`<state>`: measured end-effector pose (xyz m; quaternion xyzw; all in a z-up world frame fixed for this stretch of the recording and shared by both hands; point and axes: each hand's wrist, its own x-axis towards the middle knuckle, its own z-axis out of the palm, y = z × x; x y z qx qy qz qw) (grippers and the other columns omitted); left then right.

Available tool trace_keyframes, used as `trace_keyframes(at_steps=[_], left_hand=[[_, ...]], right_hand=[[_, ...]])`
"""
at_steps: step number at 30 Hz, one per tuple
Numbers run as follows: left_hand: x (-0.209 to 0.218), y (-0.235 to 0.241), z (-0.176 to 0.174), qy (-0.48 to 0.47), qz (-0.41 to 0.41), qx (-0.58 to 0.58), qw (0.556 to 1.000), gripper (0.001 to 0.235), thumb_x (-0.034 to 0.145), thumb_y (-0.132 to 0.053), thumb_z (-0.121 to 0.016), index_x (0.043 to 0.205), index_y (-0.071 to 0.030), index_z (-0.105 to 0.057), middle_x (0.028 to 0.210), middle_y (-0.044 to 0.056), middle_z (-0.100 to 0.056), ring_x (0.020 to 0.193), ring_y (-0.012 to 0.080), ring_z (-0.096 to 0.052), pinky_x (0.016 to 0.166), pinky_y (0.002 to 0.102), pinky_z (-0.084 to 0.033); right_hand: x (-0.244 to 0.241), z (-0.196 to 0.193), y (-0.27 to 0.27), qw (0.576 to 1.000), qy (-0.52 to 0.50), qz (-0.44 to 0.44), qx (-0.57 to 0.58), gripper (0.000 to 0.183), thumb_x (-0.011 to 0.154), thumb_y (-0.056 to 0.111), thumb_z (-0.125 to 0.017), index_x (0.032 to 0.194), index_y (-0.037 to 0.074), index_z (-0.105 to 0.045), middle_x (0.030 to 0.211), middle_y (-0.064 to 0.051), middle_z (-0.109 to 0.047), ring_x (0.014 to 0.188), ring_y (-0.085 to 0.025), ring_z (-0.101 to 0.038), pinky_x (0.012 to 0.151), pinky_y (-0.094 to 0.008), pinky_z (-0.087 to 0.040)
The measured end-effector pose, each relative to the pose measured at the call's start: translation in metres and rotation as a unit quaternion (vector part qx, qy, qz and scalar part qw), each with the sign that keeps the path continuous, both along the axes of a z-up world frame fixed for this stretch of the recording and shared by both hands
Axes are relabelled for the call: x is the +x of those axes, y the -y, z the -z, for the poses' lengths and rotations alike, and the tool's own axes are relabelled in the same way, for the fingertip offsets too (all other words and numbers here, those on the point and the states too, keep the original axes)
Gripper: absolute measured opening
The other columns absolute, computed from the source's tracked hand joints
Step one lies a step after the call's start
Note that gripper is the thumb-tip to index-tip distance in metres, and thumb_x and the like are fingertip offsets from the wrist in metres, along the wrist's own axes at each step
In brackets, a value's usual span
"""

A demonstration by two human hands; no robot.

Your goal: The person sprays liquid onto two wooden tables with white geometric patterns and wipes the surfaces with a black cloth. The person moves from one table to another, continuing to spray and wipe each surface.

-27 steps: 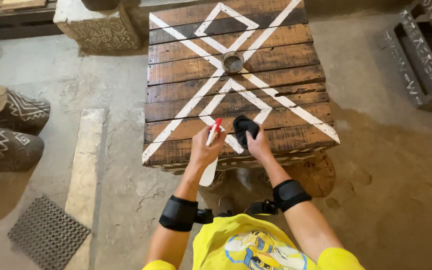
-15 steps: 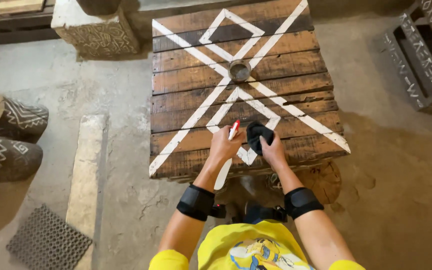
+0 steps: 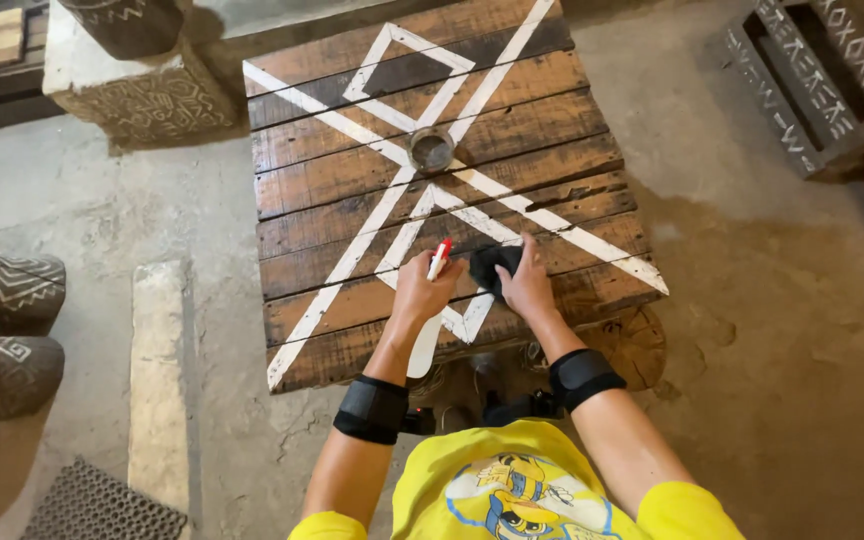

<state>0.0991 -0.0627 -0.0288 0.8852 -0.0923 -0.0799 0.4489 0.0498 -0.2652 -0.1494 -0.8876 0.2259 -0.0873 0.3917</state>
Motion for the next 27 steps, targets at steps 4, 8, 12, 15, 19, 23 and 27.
trace_keyframes(at_steps=[4,8,12,15,19,23,27], left_hand=[[0.012,0.009,0.012,0.012,-0.006,0.005,1.000,0.043,0.085,-0.041,-0.078,0.080,0.000,-0.066,0.074,0.022,-0.069,0.070,0.0417,-0.069,0.063,0.047,-0.051],[0.021,0.020,0.017,-0.017,0.000,0.019,1.000,0.043,0.084,-0.043,-0.077,0.083,-0.001,-0.068,0.077,0.023,-0.071,0.075,0.0412,-0.072,0.067,0.047,-0.054],[0.031,0.028,0.030,-0.002,0.002,0.063,0.998,0.044,0.083,-0.043,-0.079,0.084,0.000,-0.069,0.082,0.027,-0.071,0.078,0.0449,-0.070,0.071,0.050,-0.054],[0.037,0.035,0.033,-0.016,-0.008,0.076,0.997,0.048,0.081,-0.045,-0.080,0.083,0.001,-0.068,0.084,0.026,-0.072,0.081,0.0446,-0.070,0.074,0.050,-0.055],[0.043,0.040,0.041,0.022,-0.013,0.086,0.996,0.055,0.079,-0.048,-0.083,0.090,0.003,-0.067,0.089,0.029,-0.070,0.086,0.0467,-0.068,0.076,0.052,-0.054],[0.047,0.044,0.047,-0.019,-0.027,0.121,0.992,0.063,0.078,-0.058,-0.081,0.090,0.003,-0.067,0.090,0.026,-0.072,0.087,0.0439,-0.070,0.077,0.051,-0.055],[0.049,0.042,0.059,0.002,-0.031,0.156,0.987,0.067,0.078,-0.062,-0.080,0.087,0.003,-0.069,0.088,0.025,-0.071,0.085,0.0437,-0.069,0.076,0.051,-0.054]], right_hand=[[0.002,-0.033,0.000,0.975,-0.178,-0.026,-0.132,0.066,0.099,0.035,-0.064,0.158,0.026,-0.035,0.158,-0.026,-0.035,0.137,-0.051,-0.044,0.095,-0.059,-0.053],[0.009,-0.041,-0.003,0.944,-0.215,-0.137,-0.210,0.095,0.093,0.061,-0.068,0.160,0.019,-0.015,0.164,-0.019,-0.011,0.148,-0.045,-0.018,0.105,-0.073,-0.029],[0.011,-0.025,0.004,0.937,-0.242,-0.140,-0.210,0.099,0.090,0.054,-0.067,0.166,0.022,-0.012,0.169,-0.014,-0.019,0.151,-0.040,-0.026,0.116,-0.067,-0.027],[0.019,-0.021,0.012,0.933,-0.261,-0.154,-0.193,0.104,0.088,0.054,-0.070,0.165,0.017,-0.010,0.168,-0.016,-0.017,0.150,-0.041,-0.024,0.116,-0.068,-0.024],[0.026,-0.030,0.016,0.931,-0.260,-0.166,-0.195,0.107,0.085,0.050,-0.075,0.163,0.013,-0.011,0.166,-0.017,-0.017,0.150,-0.041,-0.021,0.113,-0.071,-0.022],[0.029,-0.040,0.023,0.924,-0.271,-0.183,-0.199,0.110,0.081,0.049,-0.077,0.163,0.014,-0.013,0.164,-0.017,-0.022,0.149,-0.040,-0.022,0.113,-0.071,-0.025],[0.032,-0.040,0.028,0.923,-0.254,-0.198,-0.208,0.109,0.079,0.048,-0.079,0.162,0.013,-0.017,0.160,-0.018,-0.026,0.145,-0.042,-0.025,0.108,-0.071,-0.030]])
